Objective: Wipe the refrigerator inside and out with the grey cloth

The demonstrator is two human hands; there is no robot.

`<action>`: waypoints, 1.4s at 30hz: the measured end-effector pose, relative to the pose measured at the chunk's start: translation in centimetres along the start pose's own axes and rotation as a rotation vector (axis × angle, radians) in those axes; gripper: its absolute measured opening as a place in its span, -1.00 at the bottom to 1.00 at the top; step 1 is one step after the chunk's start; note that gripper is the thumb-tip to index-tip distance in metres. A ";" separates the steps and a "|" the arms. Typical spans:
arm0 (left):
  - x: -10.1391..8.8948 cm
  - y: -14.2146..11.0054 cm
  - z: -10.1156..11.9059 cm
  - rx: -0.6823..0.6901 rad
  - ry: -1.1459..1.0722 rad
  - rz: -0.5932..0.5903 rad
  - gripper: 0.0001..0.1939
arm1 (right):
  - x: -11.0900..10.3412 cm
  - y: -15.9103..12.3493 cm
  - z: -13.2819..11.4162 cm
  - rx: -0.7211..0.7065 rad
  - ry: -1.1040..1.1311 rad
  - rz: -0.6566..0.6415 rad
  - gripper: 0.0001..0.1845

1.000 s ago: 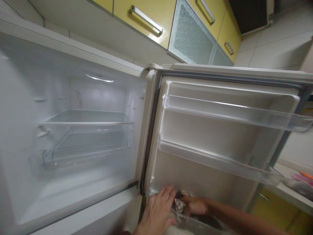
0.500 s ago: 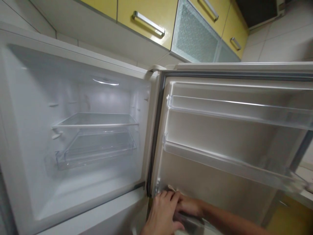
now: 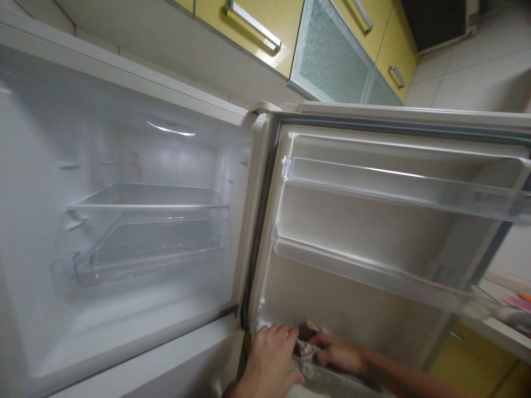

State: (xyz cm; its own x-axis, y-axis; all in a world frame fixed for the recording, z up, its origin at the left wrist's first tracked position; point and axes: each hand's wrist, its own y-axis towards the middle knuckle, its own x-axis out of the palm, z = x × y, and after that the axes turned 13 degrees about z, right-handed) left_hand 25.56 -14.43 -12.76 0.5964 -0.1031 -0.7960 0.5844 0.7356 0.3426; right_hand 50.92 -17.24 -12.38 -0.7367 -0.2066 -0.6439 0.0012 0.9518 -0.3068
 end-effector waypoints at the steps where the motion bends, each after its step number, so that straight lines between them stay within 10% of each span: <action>1: 0.1 0.1 0.0 0.000 0.004 -0.003 -0.35 | 0.5 0.7 -0.5 -0.026 0.021 -0.013 -0.62; 12: -0.2 0.7 1.1 -0.125 0.115 0.067 -0.18 | 4.4 4.8 -4.3 -0.139 0.197 -0.047 -0.62; 17: -0.8 1.0 1.3 -0.164 0.122 -0.026 0.02 | 2.3 1.9 -3.4 0.067 0.299 0.022 -0.51; 21: -1.0 1.0 1.1 -0.157 0.116 -0.055 -0.28 | -0.5 -2.0 -2.5 0.138 0.259 0.200 -0.49; 26: -0.9 0.9 1.1 -0.141 0.138 -0.100 -0.39 | -2.7 -7.5 -1.7 -0.233 -0.062 0.843 -0.48; 29: -0.5 1.0 1.1 -0.137 0.139 -0.114 -0.45 | -3.2 -9.5 -0.7 -0.697 -0.374 1.264 -0.67; 33: 0.0 1.2 1.1 -0.110 0.175 -0.099 -0.52 | -4.4 -7.7 -0.9 -1.313 -1.074 1.167 -0.57; 37: 0.1 1.4 1.3 -0.060 0.214 -0.097 -0.51 | -5.6 -2.3 -5.3 -1.489 -1.173 1.098 -0.67; 42: 0.7 1.7 1.1 -0.059 0.235 -0.086 -0.53 | -4.2 3.4 -12.5 -1.469 -1.026 1.387 -0.60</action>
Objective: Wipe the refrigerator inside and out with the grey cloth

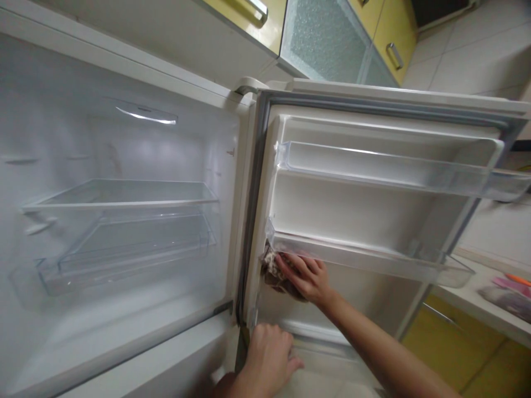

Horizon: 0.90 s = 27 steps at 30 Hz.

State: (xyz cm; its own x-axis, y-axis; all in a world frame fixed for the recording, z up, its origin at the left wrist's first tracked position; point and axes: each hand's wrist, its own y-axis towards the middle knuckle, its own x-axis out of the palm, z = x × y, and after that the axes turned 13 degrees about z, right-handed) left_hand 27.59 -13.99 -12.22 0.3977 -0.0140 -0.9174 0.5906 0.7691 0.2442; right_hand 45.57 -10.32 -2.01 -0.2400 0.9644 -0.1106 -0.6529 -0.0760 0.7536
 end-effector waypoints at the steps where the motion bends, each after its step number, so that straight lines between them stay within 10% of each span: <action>1: 0.2 0.0 0.0 -0.004 0.004 0.008 -0.53 | 0.9 0.4 -0.5 0.027 -0.005 0.037 -0.61; 5: 0.2 0.0 0.0 -0.038 0.002 0.020 -0.54 | 1.1 -1.5 -1.2 -0.093 0.144 -0.025 -0.67; 9: -0.3 0.0 0.1 -0.031 0.011 0.008 -0.54 | -4.3 -6.1 1.4 -0.294 0.317 -0.199 -0.69; 16: -0.6 0.2 0.0 0.055 0.036 0.003 -0.52 | -13.8 -8.6 7.8 -0.034 -0.041 -0.248 -0.61; 22: -1.0 0.2 0.2 0.049 0.054 -0.004 -0.51 | -6.1 -4.3 3.8 0.115 -0.093 -0.068 -0.50; 27: -1.2 0.1 0.3 0.032 0.072 0.015 -0.54 | 1.5 -2.9 -1.8 -0.182 0.258 -0.090 -0.73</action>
State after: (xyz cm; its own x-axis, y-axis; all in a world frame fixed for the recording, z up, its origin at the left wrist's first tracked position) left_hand 27.41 -14.05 -11.02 0.3556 0.0447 -0.9336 0.6074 0.7481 0.2672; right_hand 45.84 -9.11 -5.55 -0.3342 0.8752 -0.3497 -0.7920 -0.0597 0.6076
